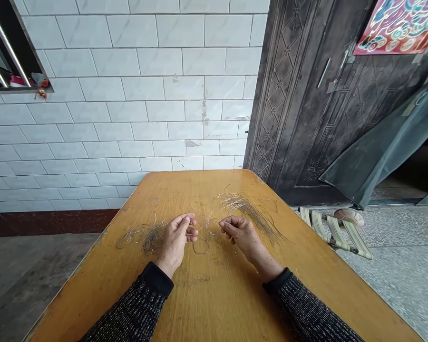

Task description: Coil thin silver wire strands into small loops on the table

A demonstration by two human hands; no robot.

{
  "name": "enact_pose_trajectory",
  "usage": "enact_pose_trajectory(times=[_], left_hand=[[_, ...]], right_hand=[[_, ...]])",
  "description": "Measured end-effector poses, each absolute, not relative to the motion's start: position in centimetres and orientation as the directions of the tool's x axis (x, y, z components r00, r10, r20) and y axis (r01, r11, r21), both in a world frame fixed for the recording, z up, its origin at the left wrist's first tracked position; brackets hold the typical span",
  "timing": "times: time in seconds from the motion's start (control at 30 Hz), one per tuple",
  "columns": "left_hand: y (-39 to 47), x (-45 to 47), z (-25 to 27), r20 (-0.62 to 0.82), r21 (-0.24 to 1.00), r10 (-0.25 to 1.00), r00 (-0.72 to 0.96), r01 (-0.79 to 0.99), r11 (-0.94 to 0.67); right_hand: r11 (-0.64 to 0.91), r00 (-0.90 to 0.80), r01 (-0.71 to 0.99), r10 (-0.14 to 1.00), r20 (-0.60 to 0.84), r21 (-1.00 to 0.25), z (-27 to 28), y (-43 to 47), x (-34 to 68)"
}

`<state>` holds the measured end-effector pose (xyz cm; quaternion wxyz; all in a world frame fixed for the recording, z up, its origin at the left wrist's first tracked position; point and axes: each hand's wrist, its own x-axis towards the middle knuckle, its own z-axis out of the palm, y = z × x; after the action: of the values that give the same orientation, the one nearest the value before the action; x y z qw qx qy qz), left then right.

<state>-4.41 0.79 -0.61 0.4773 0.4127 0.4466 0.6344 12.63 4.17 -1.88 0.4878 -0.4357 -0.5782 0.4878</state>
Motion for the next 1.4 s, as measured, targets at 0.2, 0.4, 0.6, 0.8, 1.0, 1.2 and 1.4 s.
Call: enact_pose_trajectory(times=[0.2, 0.4, 0.6, 0.8, 1.0, 1.2, 1.4], left_hand=[[0.6, -4.1, -0.7, 0.074, 0.961, 0.984, -0.162, -0.253, -0.114], [0.2, -3.7, -1.0, 0.021, 0.978, 1.000, 0.012, -0.210, -0.018], [0.3, -3.8, -0.6, 0.057, 0.966, 0.995, -0.086, -0.245, -0.076], [1.3, -5.1, 0.0, 0.144, 0.918, 0.923, -0.355, -0.300, -0.259], [1.5, -5.1, -0.3, 0.154, 0.927, 0.925, -0.348, -0.273, -0.258], [1.3, -4.9, -0.2, 0.152, 0.932, 0.930, -0.335, -0.264, -0.247], [1.1, -4.7, 0.0, 0.140, 0.938, 0.936, -0.322, -0.259, -0.229]], right_hand=[[0.096, -0.138, -0.020, 0.986, 0.098, -0.995, -1.3, 3.6, 12.5], [0.163, -0.166, -0.029, 0.972, 0.166, -0.986, -1.2, 3.0, 12.2], [0.149, -0.137, -0.020, 0.979, 0.151, -0.989, -1.3, 3.2, 12.3], [0.127, -0.128, 0.043, 0.984, 0.121, -0.991, -1.9, 3.9, 12.6], [0.040, -0.201, 0.107, 0.979, 0.017, -0.994, -3.1, 3.5, 11.0], [0.143, -0.260, 0.272, 0.963, 0.071, -0.952, -4.3, 3.5, 9.9], [0.215, -0.237, 0.431, 0.964, 0.120, -0.876, -4.6, 3.6, 10.0]])
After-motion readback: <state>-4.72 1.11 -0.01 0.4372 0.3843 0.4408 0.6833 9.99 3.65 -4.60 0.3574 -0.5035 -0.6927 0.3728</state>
